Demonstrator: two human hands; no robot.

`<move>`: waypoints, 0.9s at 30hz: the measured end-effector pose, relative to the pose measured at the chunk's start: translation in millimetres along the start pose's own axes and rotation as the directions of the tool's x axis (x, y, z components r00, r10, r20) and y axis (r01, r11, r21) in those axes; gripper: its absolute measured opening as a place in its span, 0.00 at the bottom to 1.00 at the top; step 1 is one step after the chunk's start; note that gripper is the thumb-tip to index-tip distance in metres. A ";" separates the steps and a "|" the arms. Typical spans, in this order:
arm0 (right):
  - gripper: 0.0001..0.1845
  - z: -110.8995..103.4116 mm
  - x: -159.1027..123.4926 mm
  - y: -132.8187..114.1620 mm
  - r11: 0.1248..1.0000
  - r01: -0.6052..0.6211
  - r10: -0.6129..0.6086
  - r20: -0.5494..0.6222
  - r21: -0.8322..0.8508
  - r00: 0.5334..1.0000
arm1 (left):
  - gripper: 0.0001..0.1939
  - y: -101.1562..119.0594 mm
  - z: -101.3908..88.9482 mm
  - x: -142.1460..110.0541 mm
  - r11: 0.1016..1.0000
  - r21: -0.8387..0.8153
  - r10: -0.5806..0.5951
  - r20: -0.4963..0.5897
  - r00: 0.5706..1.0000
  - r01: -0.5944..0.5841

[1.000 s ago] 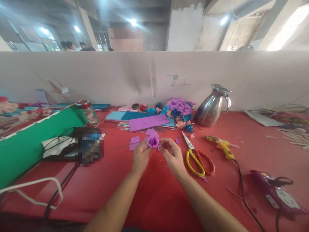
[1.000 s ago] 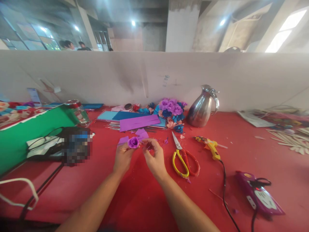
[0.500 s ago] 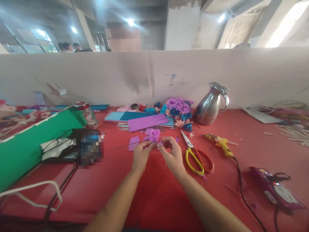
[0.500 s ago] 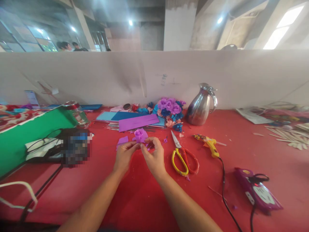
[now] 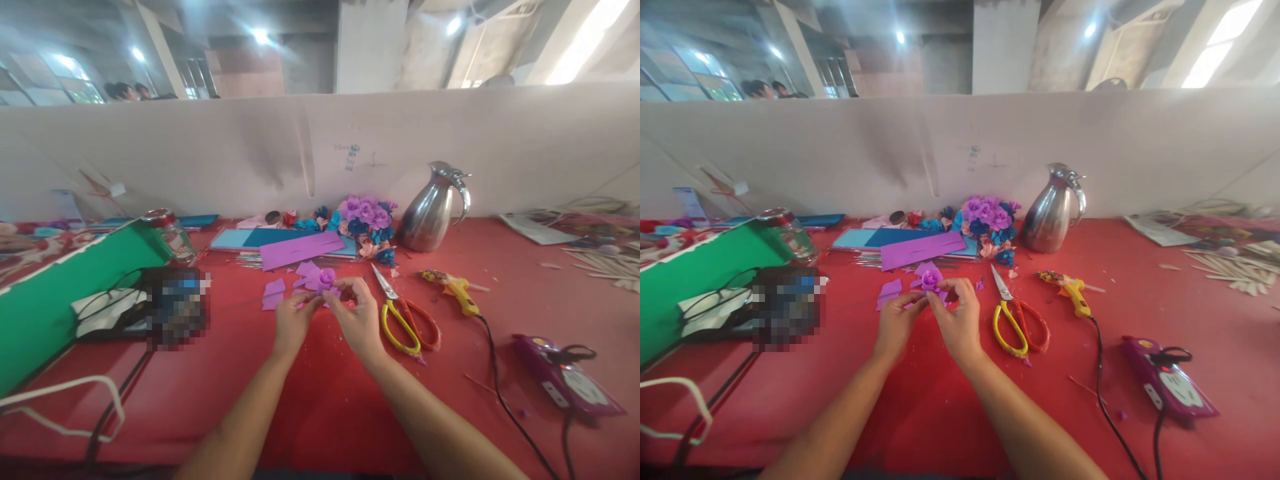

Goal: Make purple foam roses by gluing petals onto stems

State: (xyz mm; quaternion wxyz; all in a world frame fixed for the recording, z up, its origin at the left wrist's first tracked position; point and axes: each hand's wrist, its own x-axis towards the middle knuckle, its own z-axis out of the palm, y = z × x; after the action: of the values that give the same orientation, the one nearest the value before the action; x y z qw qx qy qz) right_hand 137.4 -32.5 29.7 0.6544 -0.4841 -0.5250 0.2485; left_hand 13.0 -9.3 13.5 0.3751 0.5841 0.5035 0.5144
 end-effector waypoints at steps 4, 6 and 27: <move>0.03 -0.7 -0.1 -1.2 0.999 0.030 -0.030 0.024 -0.020 0.999 | 0.10 -0.6 0.0 0.0 1.000 0.016 -0.003 -0.006 1.000 0.003; 0.03 -0.8 -0.5 -2.9 0.999 0.041 -0.040 0.015 -0.027 0.999 | 0.09 0.3 -0.1 -0.2 0.999 0.033 0.015 -0.019 1.000 -0.014; 0.04 1.3 -8.6 -4.1 0.931 0.315 -0.308 0.068 -0.187 0.949 | 0.09 -6.4 -0.3 0.9 0.996 -0.091 -0.021 -0.011 1.000 0.020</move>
State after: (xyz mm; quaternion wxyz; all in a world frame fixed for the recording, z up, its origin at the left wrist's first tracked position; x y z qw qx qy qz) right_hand 132.6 -40.8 29.5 0.6248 -0.4520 -0.6291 0.0980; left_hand 11.4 -7.1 7.6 0.4035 0.5580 0.4878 0.5365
